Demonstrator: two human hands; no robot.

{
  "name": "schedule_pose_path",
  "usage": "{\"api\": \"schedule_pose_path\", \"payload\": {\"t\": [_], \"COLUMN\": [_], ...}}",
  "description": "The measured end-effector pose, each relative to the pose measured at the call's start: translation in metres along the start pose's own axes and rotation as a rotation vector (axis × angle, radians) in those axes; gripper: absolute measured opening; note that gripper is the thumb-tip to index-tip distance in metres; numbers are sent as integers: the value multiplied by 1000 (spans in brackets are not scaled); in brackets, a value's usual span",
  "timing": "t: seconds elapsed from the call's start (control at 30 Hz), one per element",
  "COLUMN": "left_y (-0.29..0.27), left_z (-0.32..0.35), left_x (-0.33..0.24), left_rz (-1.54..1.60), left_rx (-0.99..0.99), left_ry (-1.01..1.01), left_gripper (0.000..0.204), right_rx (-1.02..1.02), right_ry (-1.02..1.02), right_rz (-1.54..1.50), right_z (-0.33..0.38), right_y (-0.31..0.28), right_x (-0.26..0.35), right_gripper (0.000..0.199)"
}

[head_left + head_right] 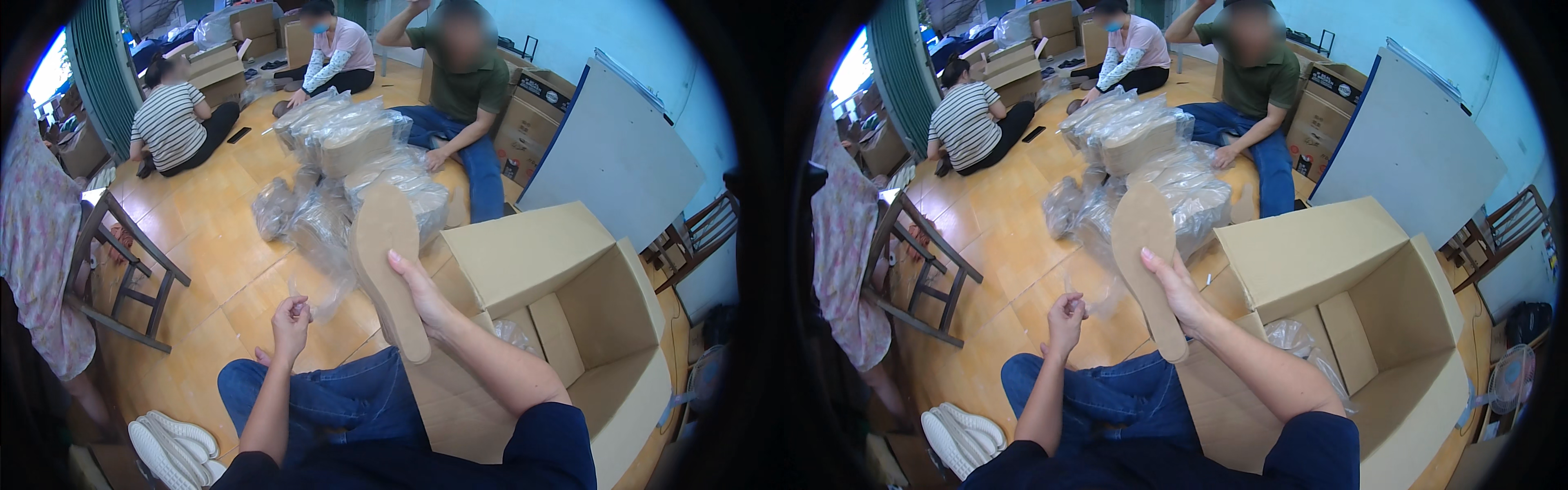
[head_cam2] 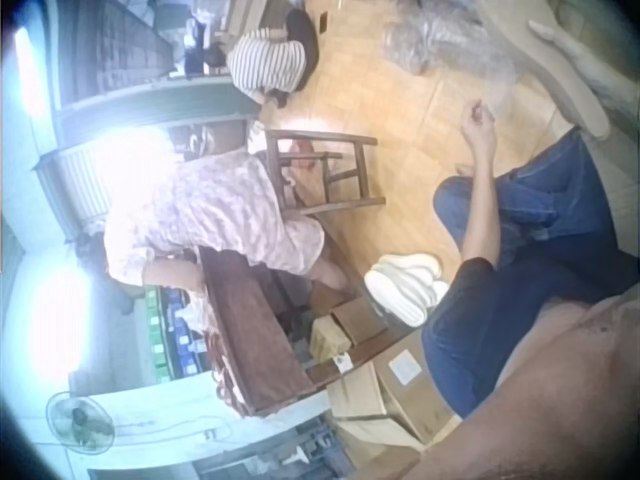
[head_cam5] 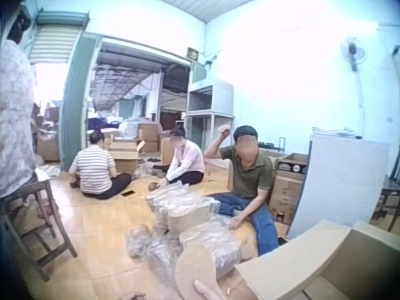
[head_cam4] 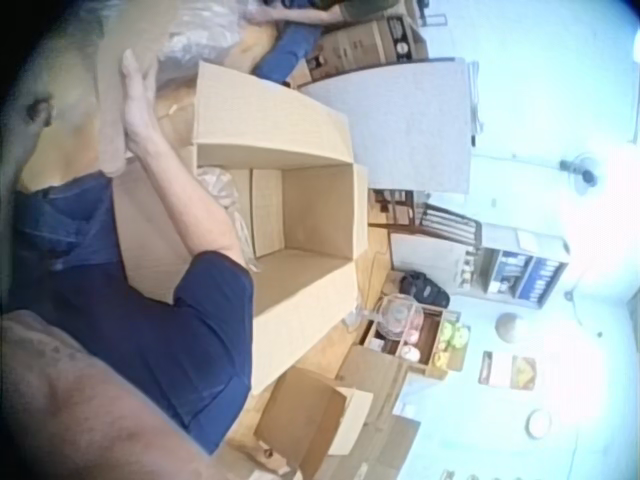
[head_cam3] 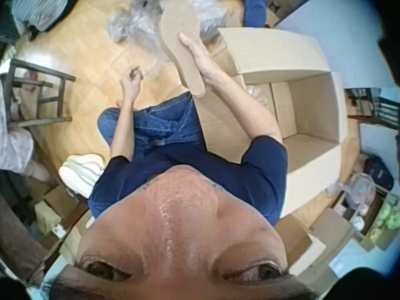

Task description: The person sits on the floor and repeatedly picks up stacks of shoe insoles, wraps them in plastic bags, and places them into a cardboard box. The person handles the insoles by hand, inspecting them briefly before packaging.

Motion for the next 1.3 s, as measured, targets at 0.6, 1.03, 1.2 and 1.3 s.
{"api": "schedule_pose_path", "payload": {"t": [0.6,1.03,1.2,1.3], "left_y": [29,-8,-6,-5], "left_z": [6,-21,-19,-21], "left_x": [-70,-136,-145,-141], "left_rz": [-324,-274,-317,-320], "left_rx": [224,172,145,132], "left_ry": [169,370,391,383], "left_gripper": [70,70,69,69], "right_rx": [194,188,233,231], "right_ry": [125,145,159,187], "right_rz": [61,358,310,274], "right_z": [9,5,8,11], "right_y": [9,14,16,17], "right_x": [-1,-33,-29,-22], "right_gripper": [73,107,80,78]}}
Point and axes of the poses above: each hand's wrist, its own z-axis away from the middle knuckle, its own y-axis out of the palm, x = y × z, the point moved 4 cm from there along -z, towards the middle knuckle, and after that the axes turned 7 degrees about -x, right-handed, at the moved point
